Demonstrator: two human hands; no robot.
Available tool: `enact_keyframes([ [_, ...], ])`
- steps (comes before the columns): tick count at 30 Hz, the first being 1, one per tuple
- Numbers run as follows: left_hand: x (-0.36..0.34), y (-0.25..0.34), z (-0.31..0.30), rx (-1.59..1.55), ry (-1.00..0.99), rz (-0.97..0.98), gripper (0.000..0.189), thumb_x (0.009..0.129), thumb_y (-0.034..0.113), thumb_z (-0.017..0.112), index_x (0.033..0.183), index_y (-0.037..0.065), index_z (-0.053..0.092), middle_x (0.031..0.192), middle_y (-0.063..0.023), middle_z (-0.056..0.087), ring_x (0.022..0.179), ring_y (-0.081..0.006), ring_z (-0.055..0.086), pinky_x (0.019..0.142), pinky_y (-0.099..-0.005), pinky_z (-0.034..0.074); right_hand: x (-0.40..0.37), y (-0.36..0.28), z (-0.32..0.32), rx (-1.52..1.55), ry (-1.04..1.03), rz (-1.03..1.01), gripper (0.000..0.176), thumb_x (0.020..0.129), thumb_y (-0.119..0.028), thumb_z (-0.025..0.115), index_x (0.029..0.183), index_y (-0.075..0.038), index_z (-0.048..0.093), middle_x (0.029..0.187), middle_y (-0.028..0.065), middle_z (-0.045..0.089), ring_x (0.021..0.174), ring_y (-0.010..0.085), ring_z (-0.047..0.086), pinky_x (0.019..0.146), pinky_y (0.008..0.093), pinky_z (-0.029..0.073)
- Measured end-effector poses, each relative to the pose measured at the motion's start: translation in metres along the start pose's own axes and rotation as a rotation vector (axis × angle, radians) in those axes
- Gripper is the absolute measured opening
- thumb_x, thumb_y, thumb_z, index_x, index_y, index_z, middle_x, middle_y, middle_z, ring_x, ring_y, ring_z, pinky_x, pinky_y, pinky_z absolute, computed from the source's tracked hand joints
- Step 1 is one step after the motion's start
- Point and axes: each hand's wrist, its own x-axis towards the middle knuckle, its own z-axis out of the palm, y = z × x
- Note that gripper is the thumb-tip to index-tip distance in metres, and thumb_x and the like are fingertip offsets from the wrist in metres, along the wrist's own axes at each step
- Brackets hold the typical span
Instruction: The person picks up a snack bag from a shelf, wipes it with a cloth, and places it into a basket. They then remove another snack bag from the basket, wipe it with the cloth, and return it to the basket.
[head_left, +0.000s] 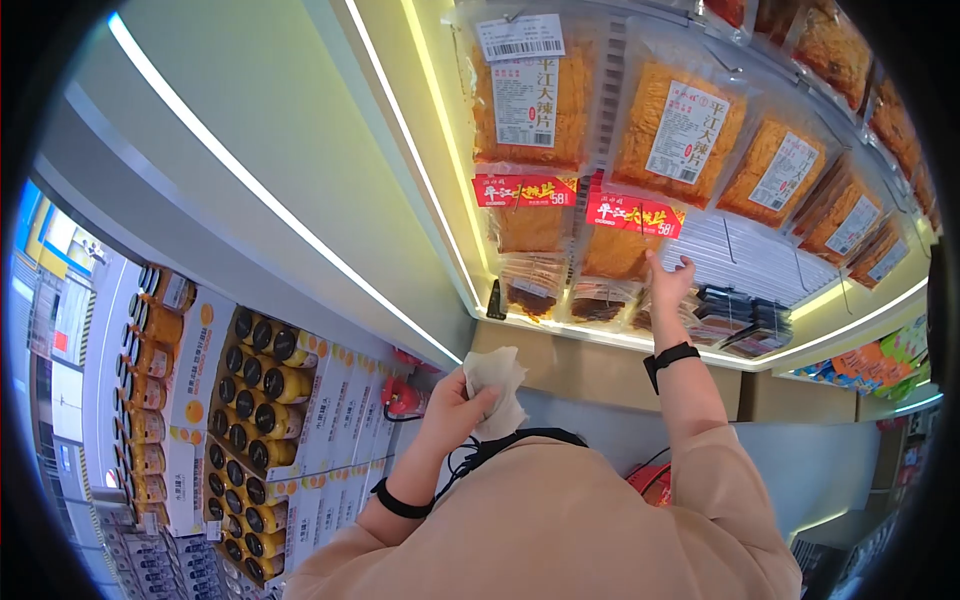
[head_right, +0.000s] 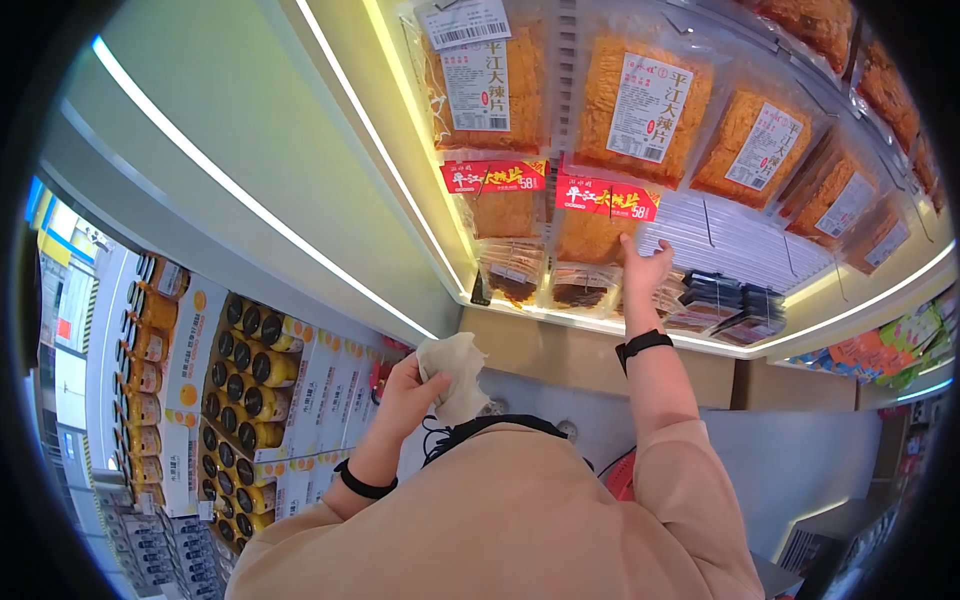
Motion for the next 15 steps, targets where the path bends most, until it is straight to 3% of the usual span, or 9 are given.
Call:
enact_keyframes([
  [2,0.010,0.000,-0.007,-0.055,-0.060,0.020,0.026,0.095,0.010,0.056,0.119,0.000,0.057,0.105,-0.0025,0.065,0.093,-0.0095,0.059,0.083,-0.0267,0.048,-0.018,0.023,-0.010,-0.066,0.045,0.010,0.058,0.076,-0.037,0.079,0.110,0.001,0.052,0.093,0.0101,0.056,0.086,0.0208,0.054,0.080,0.0322,0.045],
  [6,0.034,-0.010,-0.013,-0.444,-0.301,-0.156,0.036,0.096,0.010,0.052,0.130,0.001,0.048,0.119,-0.0054,0.060,0.108,-0.0146,0.058,0.091,-0.0311,0.047,-0.133,-0.118,-0.061,0.382,-1.039,0.551,0.049,0.093,-0.039,0.061,0.125,-0.003,0.051,0.108,0.0058,0.057,0.098,0.0191,0.056,0.089,0.0333,0.045],
  [8,0.047,-0.013,-0.012,-0.526,-0.468,-0.167,0.038,0.096,0.010,0.052,0.133,0.002,0.045,0.122,-0.0052,0.058,0.110,-0.0145,0.056,0.093,-0.0313,0.045,-0.172,-0.117,-0.078,0.649,-1.260,0.653,0.054,0.093,-0.044,0.059,0.128,-0.004,0.051,0.114,0.0035,0.060,0.104,0.0151,0.056,0.092,0.0328,0.044],
  [11,0.066,-0.027,-0.016,-0.405,-0.558,-0.074,0.035,0.096,0.009,0.051,0.130,0.001,0.050,0.119,-0.0044,0.060,0.110,-0.0130,0.055,0.095,-0.0315,0.043,-0.207,-0.178,-0.099,0.697,-1.362,0.500,0.049,0.093,-0.040,0.060,0.126,-0.004,0.054,0.124,0.0070,0.060,0.112,0.0153,0.055,0.096,0.0344,0.042],
  [14,0.087,-0.025,-0.024,-0.354,-0.630,-0.033,0.033,0.094,0.007,0.052,0.126,0.000,0.053,0.118,-0.0045,0.061,0.110,-0.0123,0.055,0.097,-0.0316,0.042,-0.216,-0.206,-0.106,0.362,-0.979,0.379,0.043,0.085,-0.025,0.071,0.120,-0.003,0.058,0.115,0.0057,0.064,0.106,0.0154,0.059,0.095,0.0332,0.043],
  [15,0.095,-0.025,-0.023,-0.358,-0.660,-0.029,0.033,0.093,0.006,0.053,0.126,0.000,0.054,0.119,-0.0046,0.061,0.110,-0.0125,0.055,0.098,-0.0317,0.042,-0.216,-0.218,-0.108,0.432,-0.883,0.400,0.035,0.082,-0.006,0.072,0.115,-0.002,0.061,0.108,0.0033,0.066,0.099,0.0110,0.060,0.088,0.0279,0.046],
])
